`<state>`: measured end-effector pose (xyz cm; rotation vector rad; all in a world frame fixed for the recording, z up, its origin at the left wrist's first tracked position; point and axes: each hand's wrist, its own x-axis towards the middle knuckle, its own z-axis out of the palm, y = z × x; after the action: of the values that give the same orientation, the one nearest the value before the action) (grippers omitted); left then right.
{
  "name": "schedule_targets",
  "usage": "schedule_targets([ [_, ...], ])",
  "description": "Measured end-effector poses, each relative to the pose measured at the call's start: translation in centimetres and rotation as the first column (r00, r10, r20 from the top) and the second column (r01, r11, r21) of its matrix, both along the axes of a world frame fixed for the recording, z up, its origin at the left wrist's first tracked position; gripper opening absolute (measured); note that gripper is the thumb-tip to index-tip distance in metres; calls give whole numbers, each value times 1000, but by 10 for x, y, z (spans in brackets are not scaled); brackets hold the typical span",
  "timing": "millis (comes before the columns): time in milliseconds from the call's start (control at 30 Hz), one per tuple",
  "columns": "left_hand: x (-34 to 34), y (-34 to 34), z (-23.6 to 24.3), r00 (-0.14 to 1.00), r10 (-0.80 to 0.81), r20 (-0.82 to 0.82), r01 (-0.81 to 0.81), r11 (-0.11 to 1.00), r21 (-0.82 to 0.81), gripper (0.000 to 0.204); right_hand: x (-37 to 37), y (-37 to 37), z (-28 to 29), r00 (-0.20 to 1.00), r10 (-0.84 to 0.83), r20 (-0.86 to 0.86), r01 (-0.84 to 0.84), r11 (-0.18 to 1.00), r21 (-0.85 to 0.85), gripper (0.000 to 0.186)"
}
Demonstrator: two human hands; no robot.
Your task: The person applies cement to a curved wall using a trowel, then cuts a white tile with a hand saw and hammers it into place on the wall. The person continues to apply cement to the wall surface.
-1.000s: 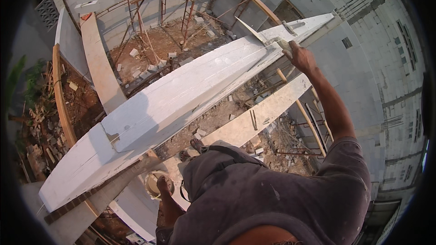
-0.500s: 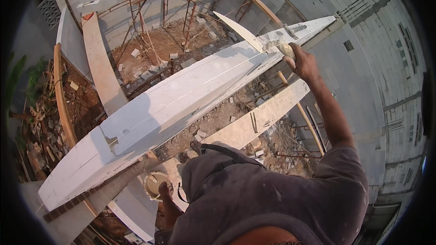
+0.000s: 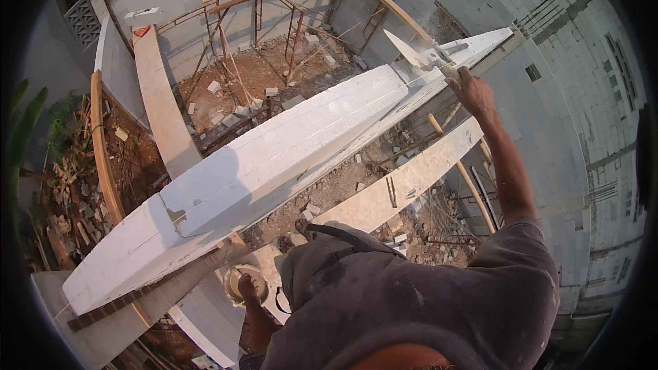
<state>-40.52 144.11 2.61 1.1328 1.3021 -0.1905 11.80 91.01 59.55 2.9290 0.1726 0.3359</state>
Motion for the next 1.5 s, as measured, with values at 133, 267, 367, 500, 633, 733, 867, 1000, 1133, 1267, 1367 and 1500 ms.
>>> schedule_targets([
  [133,-42,-2,-39,983,25,-179,-56,984,-170,41,-11,3,-15,982,167,89,-174,981,82,47],
  [267,-26,-11,-12,982,-19,-186,2,996,-93,40,13,20,14,998,60,-8,-60,998,17,48],
  [367,-25,-12,-29,995,-103,0,103,993,59,34,-12,34,-1,928,361,92,-371,917,143,52],
  [500,4,-6,23,999,-6,-53,6,1000,11,30,31,-27,-16,989,-120,-83,123,992,31,50],
  [633,2,-9,26,996,-93,-2,93,996,8,39,5,31,-4,954,293,62,-298,950,94,58],
  [733,-2,-4,15,999,-15,-49,13,999,-42,37,33,-27,-16,977,-174,-127,164,983,-83,56],
  [867,-33,-5,8,991,43,-128,-57,993,-106,37,27,-1,-10,983,158,90,-162,986,39,55],
  [1000,-33,-18,22,978,37,-205,-68,986,-150,36,36,-35,-24,989,-149,-24,147,987,-66,55],
  [1133,-38,-10,16,986,97,-139,-115,986,-124,38,27,-63,-9,995,-57,82,47,991,125,53],
  [1267,-21,2,27,978,-97,-183,70,987,-146,43,-26,1,-1,984,151,91,-164,975,152,44],
  [1367,1,19,37,944,-264,-198,248,963,-105,44,-68,65,1,925,350,145,-371,914,165,45],
  [1500,43,34,43,987,-157,-24,156,986,-51,37,-69,26,-25,905,384,182,-401,913,71,48],
])
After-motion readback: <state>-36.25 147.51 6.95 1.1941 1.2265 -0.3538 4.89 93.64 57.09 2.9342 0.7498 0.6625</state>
